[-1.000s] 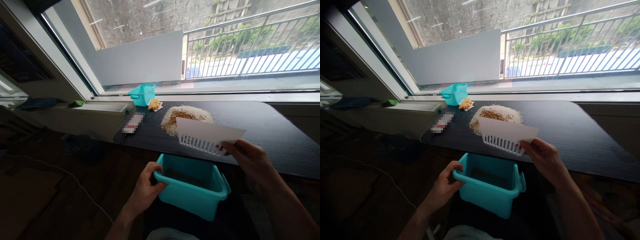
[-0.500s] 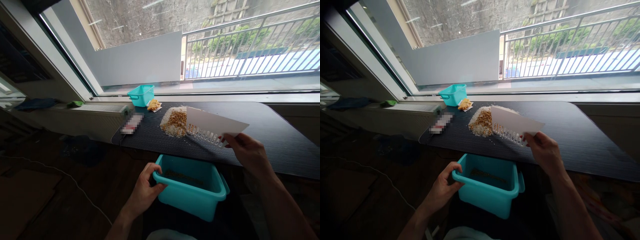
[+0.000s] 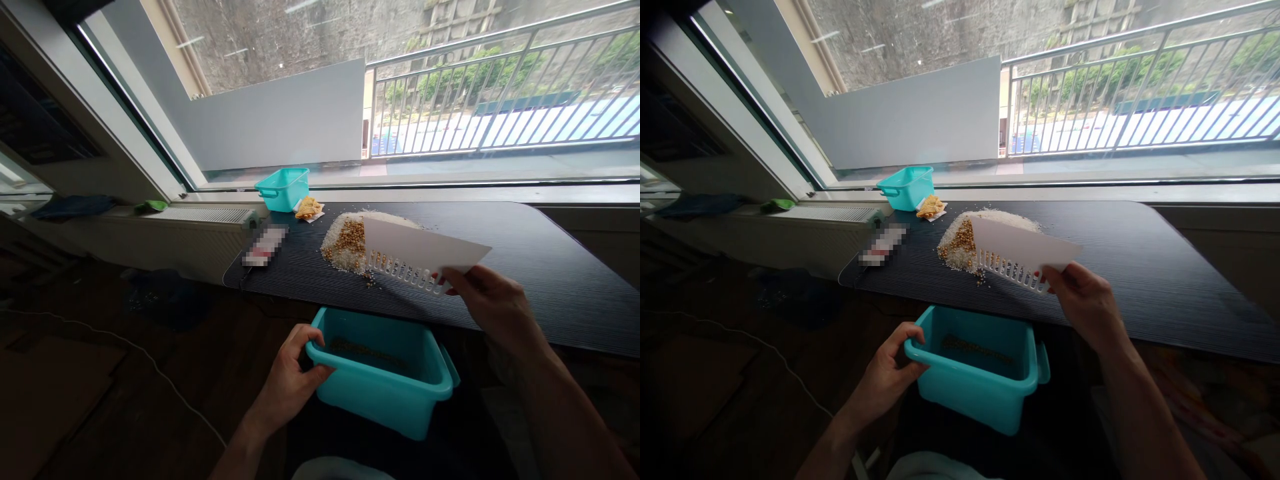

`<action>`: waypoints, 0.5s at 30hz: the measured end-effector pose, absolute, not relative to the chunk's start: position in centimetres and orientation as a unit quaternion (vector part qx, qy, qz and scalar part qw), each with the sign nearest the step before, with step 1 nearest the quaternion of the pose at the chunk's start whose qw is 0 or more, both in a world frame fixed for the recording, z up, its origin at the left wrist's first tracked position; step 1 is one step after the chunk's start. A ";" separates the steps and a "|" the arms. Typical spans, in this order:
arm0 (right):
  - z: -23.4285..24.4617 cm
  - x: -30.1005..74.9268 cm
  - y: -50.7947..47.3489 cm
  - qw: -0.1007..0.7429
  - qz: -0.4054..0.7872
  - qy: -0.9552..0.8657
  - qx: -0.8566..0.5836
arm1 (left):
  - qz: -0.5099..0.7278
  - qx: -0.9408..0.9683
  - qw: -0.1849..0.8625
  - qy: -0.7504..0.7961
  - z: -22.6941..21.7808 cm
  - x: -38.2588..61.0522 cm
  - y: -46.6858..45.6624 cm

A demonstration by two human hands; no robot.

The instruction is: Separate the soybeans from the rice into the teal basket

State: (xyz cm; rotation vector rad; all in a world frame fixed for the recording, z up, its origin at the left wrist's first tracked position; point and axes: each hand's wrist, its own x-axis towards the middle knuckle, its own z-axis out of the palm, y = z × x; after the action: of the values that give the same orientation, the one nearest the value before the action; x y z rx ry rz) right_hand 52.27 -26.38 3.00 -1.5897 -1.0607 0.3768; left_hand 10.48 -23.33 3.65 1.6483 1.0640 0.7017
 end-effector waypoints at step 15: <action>2.3 51.6 -27.0 0.572 0.171 -0.438 -0.672 | 0.294 0.673 0.515 0.442 3.9 10.6 -23.4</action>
State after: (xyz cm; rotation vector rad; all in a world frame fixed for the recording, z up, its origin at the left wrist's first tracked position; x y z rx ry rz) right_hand 51.63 -27.03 2.26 -1.5747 -1.0273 0.4016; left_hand 10.64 -23.41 3.86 1.6173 1.0613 0.7065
